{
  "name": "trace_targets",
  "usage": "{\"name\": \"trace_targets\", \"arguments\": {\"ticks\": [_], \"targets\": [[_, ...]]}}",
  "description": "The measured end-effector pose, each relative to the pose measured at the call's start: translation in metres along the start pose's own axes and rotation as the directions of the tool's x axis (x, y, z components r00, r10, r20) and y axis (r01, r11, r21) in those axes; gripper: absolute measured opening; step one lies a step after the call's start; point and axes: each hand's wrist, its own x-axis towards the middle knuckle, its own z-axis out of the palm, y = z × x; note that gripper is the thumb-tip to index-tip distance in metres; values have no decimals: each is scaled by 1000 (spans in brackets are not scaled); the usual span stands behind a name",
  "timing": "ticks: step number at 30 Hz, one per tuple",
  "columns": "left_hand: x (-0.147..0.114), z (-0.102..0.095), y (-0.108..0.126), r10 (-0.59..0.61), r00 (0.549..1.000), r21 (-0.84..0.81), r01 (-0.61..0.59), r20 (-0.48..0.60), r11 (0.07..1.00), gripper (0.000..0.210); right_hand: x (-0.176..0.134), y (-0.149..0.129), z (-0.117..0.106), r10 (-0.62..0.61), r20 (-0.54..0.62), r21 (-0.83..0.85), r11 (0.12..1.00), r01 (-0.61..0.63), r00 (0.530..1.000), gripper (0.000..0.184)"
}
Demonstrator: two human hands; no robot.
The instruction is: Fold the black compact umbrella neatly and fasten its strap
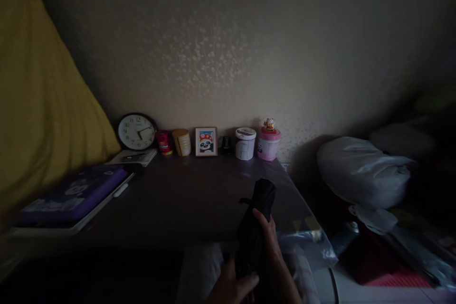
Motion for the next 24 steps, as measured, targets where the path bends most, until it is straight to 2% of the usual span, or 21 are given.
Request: {"name": "trace_targets", "arguments": {"ticks": [3, 5, 6, 9, 10, 14, 16, 18, 21, 22, 24], "targets": [[-5, 7, 3, -68, 998, 60, 68, -3, 996, 41, -2, -2, 0, 15, 10, -3, 1000, -15, 1000, 55], [-3, 10, 1, -104, 990, 175, 118, -91, 977, 40, -3, -2, 1, 14, 17, -17, 1000, -14, 1000, 55], [-1, 12, -2, -67, 989, 232, 97, -133, 968, 42, -2, -1, 2, 17, 20, -25, 1000, -16, 1000, 55], [8, 13, -14, 147, 965, 405, -47, -218, 913, 55, 2, 5, 3, 13, 36, -39, 999, -11, 999, 57], [10, 13, -17, 170, 957, 460, -44, -236, 887, 59, 4, 8, 3, -3, 38, -41, 999, 4, 999, 58], [12, 11, -19, 73, 960, 640, 122, -270, 758, 67, 13, 19, 2, -83, -6, -65, 994, 82, 997, 62], [7, 10, -11, 48, 964, 694, 153, -261, 704, 66, 15, 22, 0, -89, -27, -73, 994, 87, 996, 61], [-1, 9, -1, 45, 970, 686, 137, -241, 714, 65, 16, 23, -1, -65, -20, -58, 996, 64, 998, 59], [-13, 6, 15, 97, 976, 484, 9, -193, 875, 64, 14, 21, -3, -18, 17, -21, 1000, 19, 1000, 54], [-16, 5, 18, 70, 986, 389, -7, -148, 921, 60, 13, 20, -3, -13, 34, -15, 1000, 13, 999, 52], [-16, 5, 17, -71, 995, 279, 87, -69, 956, 55, 11, 18, -3, -16, 61, -19, 1000, 17, 998, 50]]}}
